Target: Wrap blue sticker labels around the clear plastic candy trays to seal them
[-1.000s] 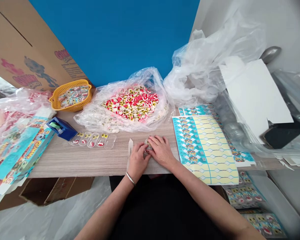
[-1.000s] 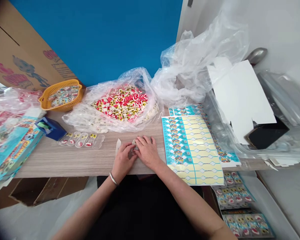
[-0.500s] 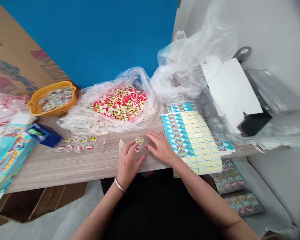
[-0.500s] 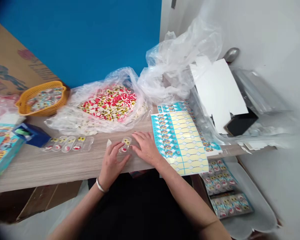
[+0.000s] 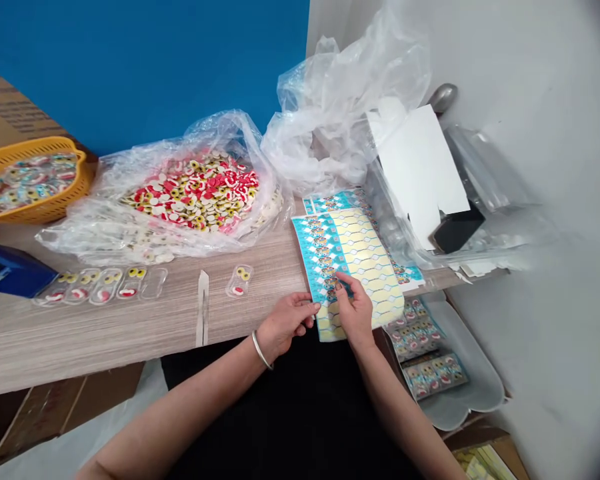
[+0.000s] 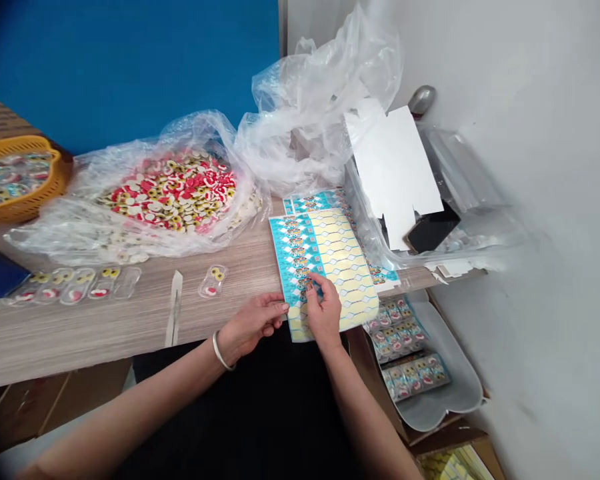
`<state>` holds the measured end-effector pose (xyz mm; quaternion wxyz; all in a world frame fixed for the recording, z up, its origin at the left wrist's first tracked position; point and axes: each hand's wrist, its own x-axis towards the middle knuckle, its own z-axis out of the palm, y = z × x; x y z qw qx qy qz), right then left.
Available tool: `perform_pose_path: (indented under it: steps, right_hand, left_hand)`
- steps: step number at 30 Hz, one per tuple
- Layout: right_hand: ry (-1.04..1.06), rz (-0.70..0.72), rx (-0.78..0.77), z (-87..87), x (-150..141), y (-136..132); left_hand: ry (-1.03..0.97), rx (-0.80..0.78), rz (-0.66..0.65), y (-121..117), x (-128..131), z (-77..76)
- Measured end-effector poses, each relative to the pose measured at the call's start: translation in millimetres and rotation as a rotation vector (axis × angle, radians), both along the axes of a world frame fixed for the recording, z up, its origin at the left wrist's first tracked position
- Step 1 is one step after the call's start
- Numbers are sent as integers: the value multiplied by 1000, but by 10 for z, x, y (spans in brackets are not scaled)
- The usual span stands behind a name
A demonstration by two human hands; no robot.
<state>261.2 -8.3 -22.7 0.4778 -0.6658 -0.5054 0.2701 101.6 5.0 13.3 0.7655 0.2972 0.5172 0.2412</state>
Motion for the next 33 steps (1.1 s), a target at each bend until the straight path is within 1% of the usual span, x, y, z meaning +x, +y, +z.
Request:
perform_pose_path:
  steps: [1, 2, 4, 6, 7, 8, 9, 11, 12, 14, 16, 18, 21, 26, 30, 33]
  right_hand:
    - [19, -17, 7, 6, -39, 15]
    - [38, -31, 11, 20, -68, 27]
    - [75, -44, 3, 65, -92, 34]
    - [89, -14, -8, 121, -84, 15]
    - [76, 27, 4, 149, -77, -2]
    - [47, 84, 30, 175, -73, -22]
    - [4, 153, 67, 197, -74, -40]
    - [-100, 280, 145, 229, -96, -67]
    - [-150, 320, 172, 238, -116, -74]
    - [-232, 337, 200, 245, -164, -72]
    - [-277, 321, 208, 249, -206, -56]
    - [-298, 322, 207, 263, -227, -33]
    - [-324, 365, 207, 313, -220, 3]
    - [-379, 466, 207, 388, -171, 30]
    - [-373, 440, 182, 407, -167, 23]
    - [-393, 424, 189, 422, -204, 17]
  left_hand:
    - [7, 13, -16, -8, 14, -21]
    - [41, 59, -30, -17, 26, -46]
    - [152, 234, -28, -24, 45, -93]
    - [230, 395, 5, -9, 50, -112]
    - [238, 428, 24, 4, 45, -104]
    - [226, 426, 51, 18, 35, -85]
    - [197, 391, 86, 29, 20, -54]
    - [87, 257, 161, 39, -15, 22]
    - [17, 178, 193, 35, -34, 59]
    - [-107, 61, 226, 16, -68, 116]
    - [-149, 34, 234, -10, -92, 138]
    - [-107, 56, 240, -28, -104, 134]
    - [-24, 110, 236, -35, -107, 114]
    - [117, 264, 195, -21, -114, 115]
    - [208, 397, 137, -16, -121, 101]
    - [174, 406, 142, -20, -106, 60]
